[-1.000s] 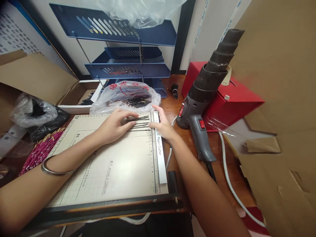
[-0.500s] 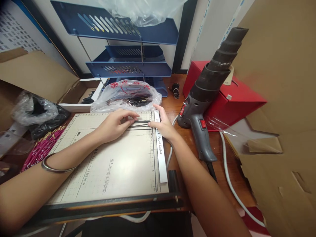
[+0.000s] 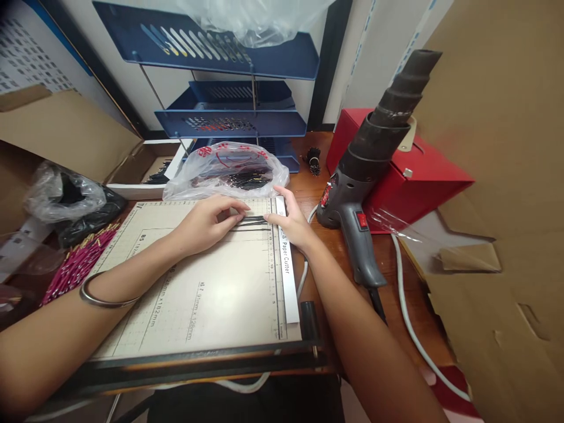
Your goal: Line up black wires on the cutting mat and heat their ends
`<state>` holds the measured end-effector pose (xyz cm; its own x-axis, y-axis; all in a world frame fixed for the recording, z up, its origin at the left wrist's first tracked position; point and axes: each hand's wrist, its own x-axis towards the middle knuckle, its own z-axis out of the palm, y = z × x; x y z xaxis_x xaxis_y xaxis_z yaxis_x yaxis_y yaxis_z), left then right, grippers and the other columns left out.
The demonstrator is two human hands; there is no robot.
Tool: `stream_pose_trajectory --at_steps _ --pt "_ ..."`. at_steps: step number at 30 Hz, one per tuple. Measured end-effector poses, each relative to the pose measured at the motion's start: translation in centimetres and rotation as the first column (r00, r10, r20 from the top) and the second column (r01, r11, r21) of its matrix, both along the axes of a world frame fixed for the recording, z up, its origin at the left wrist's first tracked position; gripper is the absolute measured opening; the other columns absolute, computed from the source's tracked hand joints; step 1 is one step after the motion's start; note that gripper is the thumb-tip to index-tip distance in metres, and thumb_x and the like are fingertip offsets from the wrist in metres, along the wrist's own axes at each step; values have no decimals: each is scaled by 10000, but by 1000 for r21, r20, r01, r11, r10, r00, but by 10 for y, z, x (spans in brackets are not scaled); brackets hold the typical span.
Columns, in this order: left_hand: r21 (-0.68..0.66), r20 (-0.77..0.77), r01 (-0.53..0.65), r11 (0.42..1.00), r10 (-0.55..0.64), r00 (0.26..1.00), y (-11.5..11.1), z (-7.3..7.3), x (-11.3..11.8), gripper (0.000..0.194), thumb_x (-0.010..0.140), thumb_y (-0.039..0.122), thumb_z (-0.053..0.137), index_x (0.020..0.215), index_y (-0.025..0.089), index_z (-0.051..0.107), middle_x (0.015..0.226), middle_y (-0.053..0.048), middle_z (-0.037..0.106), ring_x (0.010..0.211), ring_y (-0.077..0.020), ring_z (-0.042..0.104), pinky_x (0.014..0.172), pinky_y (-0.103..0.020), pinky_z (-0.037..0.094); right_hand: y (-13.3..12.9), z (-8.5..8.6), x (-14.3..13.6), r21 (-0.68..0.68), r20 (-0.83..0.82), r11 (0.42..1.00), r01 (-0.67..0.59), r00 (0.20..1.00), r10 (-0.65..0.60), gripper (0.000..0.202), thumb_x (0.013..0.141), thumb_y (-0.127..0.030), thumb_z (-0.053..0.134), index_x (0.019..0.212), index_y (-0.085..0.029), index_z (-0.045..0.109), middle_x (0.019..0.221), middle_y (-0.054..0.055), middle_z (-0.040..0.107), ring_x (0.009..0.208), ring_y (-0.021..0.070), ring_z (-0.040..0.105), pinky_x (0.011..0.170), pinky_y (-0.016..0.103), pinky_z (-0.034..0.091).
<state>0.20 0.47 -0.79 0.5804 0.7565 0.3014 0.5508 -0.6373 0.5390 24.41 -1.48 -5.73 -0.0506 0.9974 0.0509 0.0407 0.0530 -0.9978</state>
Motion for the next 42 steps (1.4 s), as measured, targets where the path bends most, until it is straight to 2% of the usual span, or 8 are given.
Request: stream_pose_trajectory --at_steps 4,10,18,23,30,33,38,42 --pt "28 -12 -17 999 17 1000 0 -1 0 212 1024 234 620 1121 204 807 1076 -68 842 957 -253 685 886 -394 498 2 -1 -2 -31 -13 999 33 999 -33 904 667 -414 797 1516 -295 512 1580 108 582 1506 385 540 1363 594 350" --pt "52 -31 3 999 -2 1000 -2 1 1 232 1032 304 608 1098 211 810 1068 -74 834 971 -268 682 904 -421 498 3 1 -2 -31 10 999 43 999 -43 846 670 -426 781 1464 -286 527 1632 106 553 1564 366 497 1393 562 313" --pt "69 -38 113 991 -111 993 -2 1 -1 242 1017 399 691 1131 215 800 1145 -78 820 1089 -293 690 1009 -459 507 4 -2 -3 3 39 997 72 997 -72 782 710 -467 765 1431 -279 529 1610 109 593 1548 346 524 1391 550 334" --pt "37 -38 158 987 -157 987 0 -1 -3 254 998 407 744 1151 211 793 1192 -95 803 1142 -310 698 1054 -481 500 6 -3 -2 -10 27 995 97 995 -96 672 747 -403 696 1395 -297 553 1576 81 631 1537 332 543 1390 556 342" --pt "31 -37 113 993 -112 993 1 0 -3 198 1003 362 718 1121 216 784 1112 -71 812 1048 -280 696 974 -431 501 5 -3 0 9 22 999 39 999 -39 846 686 -393 771 1475 -272 491 1656 123 560 1566 350 518 1392 548 338" --pt "37 -27 95 995 -94 995 -1 2 -2 188 1010 343 680 1100 211 780 1057 -62 813 965 -261 679 925 -415 493 7 -4 -1 -15 8 998 65 998 -65 805 669 -376 741 1437 -288 516 1613 98 597 1540 348 542 1390 556 344" --pt "54 -48 117 992 -115 992 -3 4 -3 236 972 412 747 1101 217 769 1093 -61 811 979 -265 672 917 -407 488 7 -1 -1 2 59 997 80 995 -80 734 692 -348 673 1409 -270 536 1661 104 565 1601 333 482 1413 541 296" --pt "41 -61 114 993 -112 992 -3 4 -3 133 971 351 728 985 219 733 1048 -61 805 1000 -272 676 938 -419 487 3 2 -1 30 100 998 59 993 -61 736 717 -362 713 1427 -251 548 1654 120 574 1586 345 499 1403 547 320"
